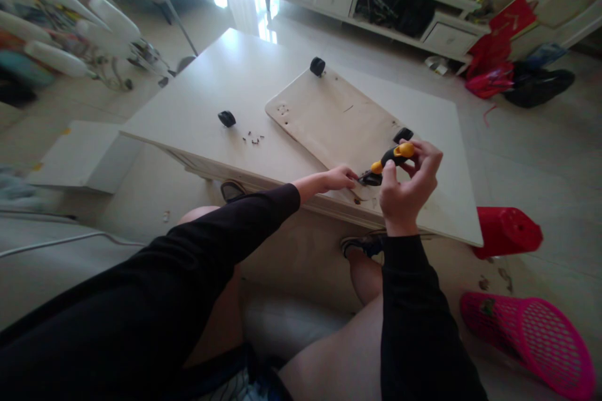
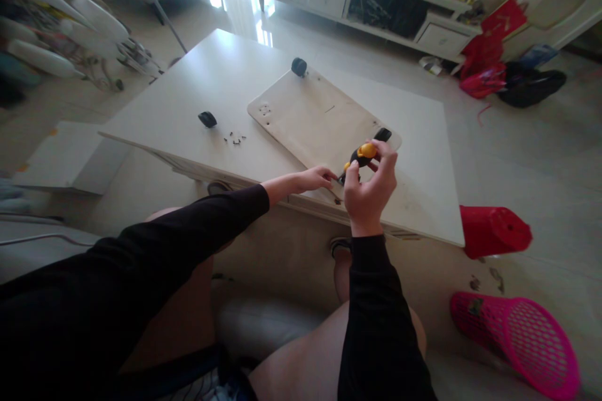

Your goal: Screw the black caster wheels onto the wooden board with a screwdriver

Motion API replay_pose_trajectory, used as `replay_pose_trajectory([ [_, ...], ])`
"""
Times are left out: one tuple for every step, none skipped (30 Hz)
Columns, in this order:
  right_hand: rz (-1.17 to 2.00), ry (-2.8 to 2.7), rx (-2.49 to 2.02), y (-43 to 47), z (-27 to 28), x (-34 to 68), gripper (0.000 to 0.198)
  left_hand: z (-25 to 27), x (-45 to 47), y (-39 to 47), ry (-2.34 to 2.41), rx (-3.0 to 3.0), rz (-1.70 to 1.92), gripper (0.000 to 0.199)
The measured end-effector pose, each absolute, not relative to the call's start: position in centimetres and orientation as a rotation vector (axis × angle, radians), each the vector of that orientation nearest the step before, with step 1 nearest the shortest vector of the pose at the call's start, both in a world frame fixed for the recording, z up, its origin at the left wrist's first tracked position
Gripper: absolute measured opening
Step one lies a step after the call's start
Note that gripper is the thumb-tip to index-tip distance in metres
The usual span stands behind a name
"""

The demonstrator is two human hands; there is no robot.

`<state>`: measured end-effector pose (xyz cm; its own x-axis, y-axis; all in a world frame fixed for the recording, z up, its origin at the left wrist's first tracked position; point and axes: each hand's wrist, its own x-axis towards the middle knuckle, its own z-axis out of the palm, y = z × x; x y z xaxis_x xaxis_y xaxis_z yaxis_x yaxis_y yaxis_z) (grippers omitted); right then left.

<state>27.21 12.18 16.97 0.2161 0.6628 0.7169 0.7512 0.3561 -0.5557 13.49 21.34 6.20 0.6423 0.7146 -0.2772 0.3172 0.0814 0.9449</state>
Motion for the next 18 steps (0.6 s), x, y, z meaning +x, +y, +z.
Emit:
replay_pose_trajectory([
  [-0.086,-1.495,-1.334,12.17,16.99,27.22,0.047,6.19,13.49,21.34,0.896,1.513,0.368,0.041],
  [-0.092,-1.499,-1.337,12.17,17.05,27.26,0.046,6.18,13.5,21.33,0.891,1.512,0.369,0.041],
  [-0.113,-1.497,-1.352,12.2,17.12,27.3,0.043,6.17,13.51,21.33,0.887,1.513,0.37,0.041],
  [-0.145,-1.488,-1.369,12.23,17.19,27.35,0.041,6.17,13.52,21.32,0.884,1.514,0.37,0.041],
  [-0.174,-1.476,-1.384,12.26,17.25,27.4,0.041,6.17,13.53,21.31,0.882,1.515,0.37,0.041],
  [-0.194,-1.466,-1.396,12.3,17.28,27.46,0.039,6.19,13.54,21.3,0.883,1.519,0.37,0.041],
  [-0.197,-1.462,-1.401,12.32,17.28,27.52,0.038,6.22,13.56,21.29,0.888,1.524,0.366,0.04],
  [-0.188,-1.465,-1.397,12.33,17.25,27.58,0.037,6.25,13.58,21.29,0.896,1.529,0.362,0.04],
  [-0.175,-1.472,-1.385,12.33,17.18,27.63,0.038,6.29,13.59,21.29,0.906,1.534,0.357,0.04],
  [-0.161,-1.483,-1.371,12.33,17.12,27.68,0.041,6.34,13.61,21.29,0.916,1.539,0.35,0.041],
  [-0.152,-1.495,-1.357,12.31,17.06,27.72,0.045,6.38,13.62,21.3,0.926,1.542,0.343,0.042],
  [-0.156,-1.504,-1.345,12.3,17.04,27.74,0.048,6.42,13.63,21.3,0.932,1.543,0.336,0.043],
  [-0.172,-1.509,-1.343,12.3,17.05,27.76,0.047,6.45,13.63,21.3,0.933,1.542,0.333,0.045],
  [-0.196,-1.508,-1.349,12.29,17.09,27.76,0.044,6.47,13.62,21.3,0.929,1.539,0.331,0.046],
  [-0.22,-1.503,-1.36,12.3,17.15,27.75,0.041,6.49,13.6,21.29,0.923,1.537,0.332,0.046],
  [-0.24,-1.495,-1.371,12.3,17.21,27.73,0.039,6.5,13.58,21.28,0.916,1.535,0.336,0.046],
  [-0.253,-1.485,-1.379,12.31,17.25,27.72,0.037,6.51,13.55,21.27,0.913,1.534,0.341,0.045],
  [-0.254,-1.479,-1.383,12.31,17.26,27.7,0.035,6.53,13.52,21.25,0.911,1.534,0.348,0.044],
])
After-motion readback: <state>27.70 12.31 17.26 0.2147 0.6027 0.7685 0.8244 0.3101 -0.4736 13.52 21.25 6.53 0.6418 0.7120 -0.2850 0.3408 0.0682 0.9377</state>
